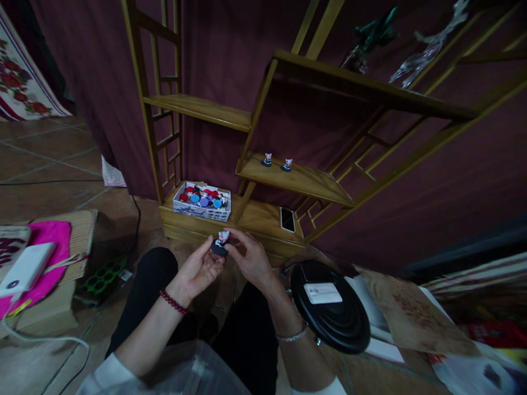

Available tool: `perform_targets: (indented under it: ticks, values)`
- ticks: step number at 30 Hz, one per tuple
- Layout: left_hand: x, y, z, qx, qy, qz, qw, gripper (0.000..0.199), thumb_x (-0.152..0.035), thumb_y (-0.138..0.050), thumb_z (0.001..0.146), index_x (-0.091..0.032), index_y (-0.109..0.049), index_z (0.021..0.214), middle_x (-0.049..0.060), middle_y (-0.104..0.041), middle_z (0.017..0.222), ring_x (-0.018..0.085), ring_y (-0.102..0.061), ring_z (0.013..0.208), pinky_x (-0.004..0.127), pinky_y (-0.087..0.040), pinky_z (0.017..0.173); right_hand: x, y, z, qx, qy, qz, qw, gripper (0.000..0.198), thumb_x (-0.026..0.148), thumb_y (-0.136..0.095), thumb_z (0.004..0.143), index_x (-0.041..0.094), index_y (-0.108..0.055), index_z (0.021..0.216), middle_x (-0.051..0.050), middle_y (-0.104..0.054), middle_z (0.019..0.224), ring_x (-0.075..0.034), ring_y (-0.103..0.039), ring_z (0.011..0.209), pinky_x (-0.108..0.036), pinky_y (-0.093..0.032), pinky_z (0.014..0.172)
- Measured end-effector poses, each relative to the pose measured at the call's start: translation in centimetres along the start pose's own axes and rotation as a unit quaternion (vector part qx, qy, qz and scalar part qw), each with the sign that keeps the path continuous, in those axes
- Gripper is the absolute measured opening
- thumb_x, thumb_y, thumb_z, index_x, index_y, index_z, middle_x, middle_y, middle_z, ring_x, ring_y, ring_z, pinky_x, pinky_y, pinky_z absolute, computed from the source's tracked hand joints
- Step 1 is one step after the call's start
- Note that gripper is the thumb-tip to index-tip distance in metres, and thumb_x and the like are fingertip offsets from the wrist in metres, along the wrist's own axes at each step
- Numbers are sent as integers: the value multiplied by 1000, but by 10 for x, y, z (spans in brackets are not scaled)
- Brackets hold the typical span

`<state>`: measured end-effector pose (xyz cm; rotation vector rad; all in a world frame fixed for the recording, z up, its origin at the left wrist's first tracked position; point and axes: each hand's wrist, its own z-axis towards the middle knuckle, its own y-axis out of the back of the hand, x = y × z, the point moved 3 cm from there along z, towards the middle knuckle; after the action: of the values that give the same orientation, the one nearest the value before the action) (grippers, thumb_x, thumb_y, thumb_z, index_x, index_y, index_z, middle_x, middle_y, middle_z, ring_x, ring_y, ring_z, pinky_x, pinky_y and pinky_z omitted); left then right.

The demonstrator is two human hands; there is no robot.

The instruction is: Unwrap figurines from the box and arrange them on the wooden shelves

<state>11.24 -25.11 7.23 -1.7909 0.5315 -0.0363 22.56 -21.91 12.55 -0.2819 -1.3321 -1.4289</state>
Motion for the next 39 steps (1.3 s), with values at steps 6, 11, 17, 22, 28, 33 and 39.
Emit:
perform_targets:
  ticks: [6, 11, 17, 22, 28, 33, 39]
  values:
    - [-1, -4, -3, 20, 7, 2, 1000, 23, -28, -46, 85, -9, -58, 87, 6, -59, 71, 6, -52, 50, 12, -37, 38, 0, 1, 1, -33, 4, -15, 999, 28, 21, -54, 78, 23, -58, 106, -4, -60, 96, -15, -55, 92, -32, -44, 84]
    - [0, -5, -4, 14, -2, 7, 1000, 21, -27, -46, 85, -10, -58, 88, 5, -59, 70, 6, -53, 51, 12, -38, 39, 3, 2, 0, -26, 9, -25, 999, 28, 23, -56, 77, 23, -58, 105, -4, -61, 95, -16, -54, 93, -33, -42, 84]
    - [-2, -9, -6, -37, -34, 43, 998, 19, -23, -48, 84, -8, -58, 87, 6, -61, 72, 8, -56, 54, 16, -46, 45, 3, 4, -2, -32, 7, -22, 999, 27, 22, -55, 77, 22, -58, 103, -4, -61, 94, -16, -53, 92, -33, -42, 84]
    - [-3, -11, -9, -38, -47, 62, 996, 16, -19, -51, 82, -7, -60, 85, 7, -62, 72, 9, -57, 56, 19, -50, 53, 2, 4, -1, -37, -1, -24, 999, 27, 21, -55, 76, 22, -59, 103, -4, -61, 95, -16, -54, 91, -32, -42, 83]
    - [-2, -8, -10, -33, -71, 97, 992, 9, -8, -54, 77, -6, -62, 81, 7, -63, 74, 9, -58, 59, 20, -52, 59, 5, 4, -3, -32, -2, -3, 999, 30, 19, -53, 77, 24, -57, 106, -3, -60, 97, -16, -54, 91, -33, -43, 84]
    - [-1, -13, -15, -17, -75, 133, 988, 9, -12, -63, 72, -7, -64, 79, 6, -63, 73, 9, -57, 57, 19, -50, 57, 14, 5, -2, -24, 9, 3, 1000, 30, 20, -53, 77, 25, -58, 106, -4, -61, 98, -17, -55, 92, -34, -45, 83]
    - [-4, -22, -25, 13, -93, 149, 984, 11, -15, -66, 69, -8, -65, 77, 6, -62, 74, 10, -57, 59, 21, -47, 57, 23, 5, 1, -18, 6, 33, 999, 19, 25, -54, 78, 24, -60, 95, -3, -62, 93, -17, -57, 89, -31, -45, 81]
